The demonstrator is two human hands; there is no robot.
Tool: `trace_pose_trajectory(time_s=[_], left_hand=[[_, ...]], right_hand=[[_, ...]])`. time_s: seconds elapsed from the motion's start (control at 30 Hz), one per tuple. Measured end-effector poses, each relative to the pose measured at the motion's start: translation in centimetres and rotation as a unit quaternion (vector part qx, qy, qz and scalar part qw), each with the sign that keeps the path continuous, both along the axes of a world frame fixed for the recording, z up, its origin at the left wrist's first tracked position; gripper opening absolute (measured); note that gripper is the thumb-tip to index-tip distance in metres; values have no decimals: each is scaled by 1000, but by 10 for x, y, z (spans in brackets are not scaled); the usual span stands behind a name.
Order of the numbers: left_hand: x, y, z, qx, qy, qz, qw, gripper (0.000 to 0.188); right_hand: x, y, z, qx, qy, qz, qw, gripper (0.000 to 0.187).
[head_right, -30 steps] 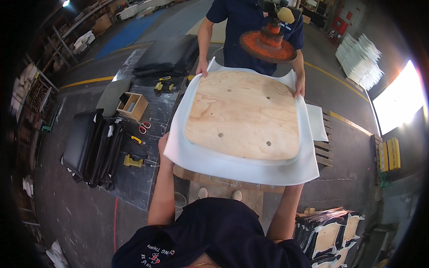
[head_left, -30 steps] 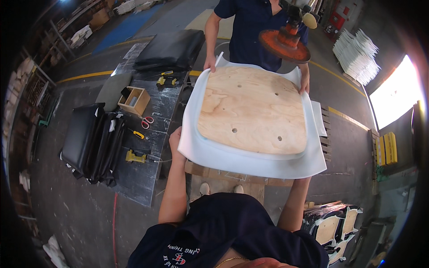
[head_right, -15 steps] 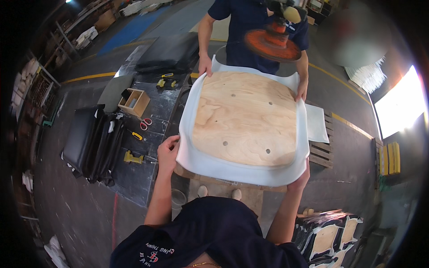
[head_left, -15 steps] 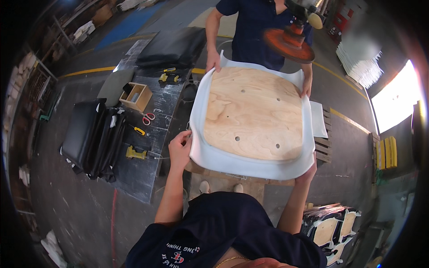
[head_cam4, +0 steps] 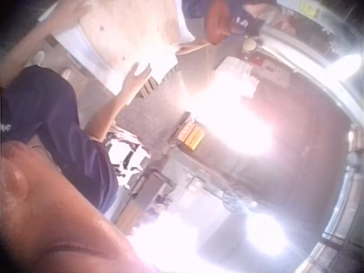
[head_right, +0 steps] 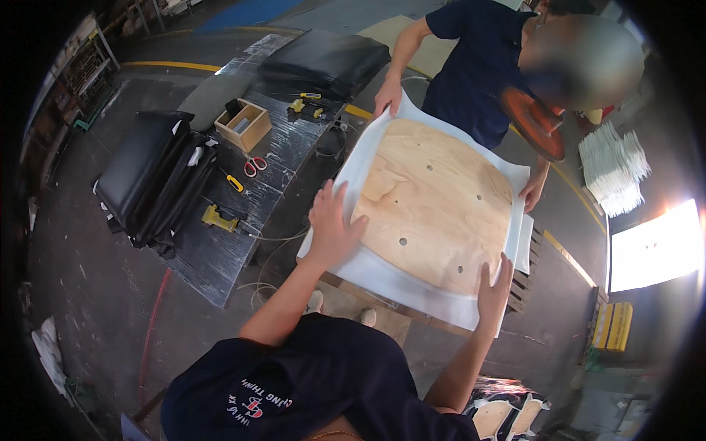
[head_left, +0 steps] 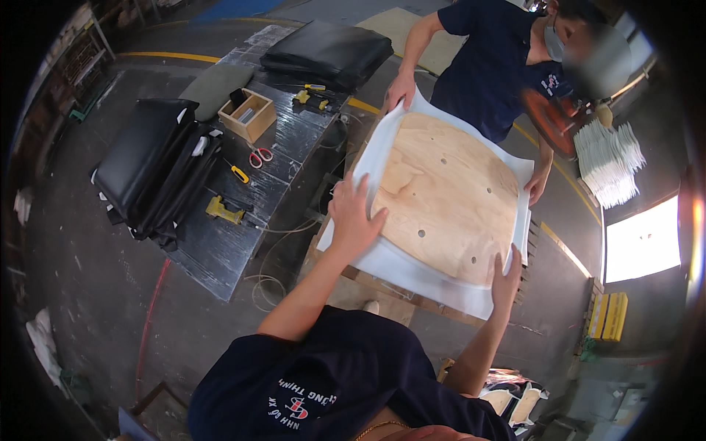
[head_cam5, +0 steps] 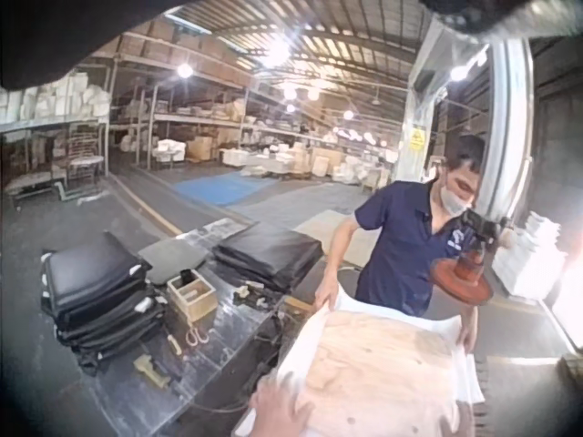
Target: The person places a white fabric over a wooden seat base, smooths it, and uses a staple gun to secure the fabric around the edges. The person repeatedly pulls and staples the fabric to ensure it is taut.
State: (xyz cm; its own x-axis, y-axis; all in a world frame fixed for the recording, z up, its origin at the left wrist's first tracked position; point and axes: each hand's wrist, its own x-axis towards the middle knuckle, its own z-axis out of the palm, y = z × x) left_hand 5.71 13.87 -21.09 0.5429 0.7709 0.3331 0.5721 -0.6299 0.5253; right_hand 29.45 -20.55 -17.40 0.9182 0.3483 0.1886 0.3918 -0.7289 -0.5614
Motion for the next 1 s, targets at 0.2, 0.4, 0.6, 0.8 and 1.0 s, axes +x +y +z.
trace_pose_trajectory(time_s=[0.2,0.4,0.6,0.8,1.0], left_hand=[[-19,35,6,-183,-145,-160,959,85],[-12,23,6,-98,-63,-239,964,70],[-18,24,13,10,-64,-247,967,58],[-6,15,6,-77,-163,-321,930,42],[46,8,0,-76,-180,-286,938,32]], right_hand=[[-6,9,-50,-68,36,-31,997,71],[-5,11,-59,-11,50,-29,998,72],[-11,8,-59,-5,29,-35,999,71],[-5,10,-50,-52,-3,-47,998,65],[31,18,-42,54,-58,-28,996,52]])
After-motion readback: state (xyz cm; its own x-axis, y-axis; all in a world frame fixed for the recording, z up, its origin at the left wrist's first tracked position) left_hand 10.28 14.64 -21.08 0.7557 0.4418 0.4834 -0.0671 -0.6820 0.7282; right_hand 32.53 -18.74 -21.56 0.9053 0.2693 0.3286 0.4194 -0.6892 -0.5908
